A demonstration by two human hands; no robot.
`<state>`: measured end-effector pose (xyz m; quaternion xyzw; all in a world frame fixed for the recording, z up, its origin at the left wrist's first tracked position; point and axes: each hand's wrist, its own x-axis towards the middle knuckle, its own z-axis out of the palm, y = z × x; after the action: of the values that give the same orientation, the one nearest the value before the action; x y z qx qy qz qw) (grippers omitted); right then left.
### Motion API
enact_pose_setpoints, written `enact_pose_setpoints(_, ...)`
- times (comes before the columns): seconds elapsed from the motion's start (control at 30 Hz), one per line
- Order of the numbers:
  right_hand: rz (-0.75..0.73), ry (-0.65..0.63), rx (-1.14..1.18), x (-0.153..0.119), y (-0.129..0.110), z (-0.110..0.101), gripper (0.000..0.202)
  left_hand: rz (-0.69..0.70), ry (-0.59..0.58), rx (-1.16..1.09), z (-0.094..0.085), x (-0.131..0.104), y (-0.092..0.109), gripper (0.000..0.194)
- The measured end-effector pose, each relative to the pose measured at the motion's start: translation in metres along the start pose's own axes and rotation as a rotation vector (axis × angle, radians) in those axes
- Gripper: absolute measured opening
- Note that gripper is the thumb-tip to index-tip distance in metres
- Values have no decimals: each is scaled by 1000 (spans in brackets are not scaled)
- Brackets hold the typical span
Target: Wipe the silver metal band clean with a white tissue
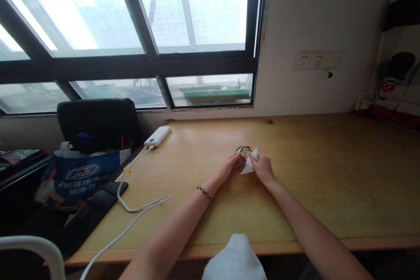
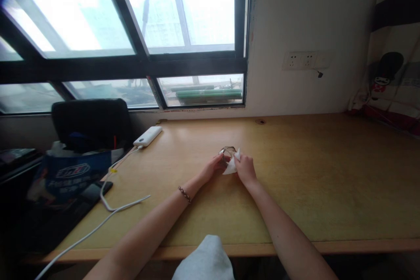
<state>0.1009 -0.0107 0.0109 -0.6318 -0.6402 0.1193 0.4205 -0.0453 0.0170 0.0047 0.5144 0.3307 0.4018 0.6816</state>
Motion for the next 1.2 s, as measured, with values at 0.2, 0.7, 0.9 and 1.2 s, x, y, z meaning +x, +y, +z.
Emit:
enact_pose_setpoints(0.2,-89,-11,-86,4,1,-2,31,-46,4,21,-3,0,-3,59)
enact_pose_setpoints(0.7,378,-198,300,-1,0,4,56,195,-75,227,10,-8,2,45)
enact_pose_setpoints(0.9,302,-267,245,-1,-4,2,49,103,9,-28,1,2,-1,50)
enact_pose_setpoints(1.2,-181,-126,-155,2,1,-3,34,-40,54,62,-3,1,-6,57)
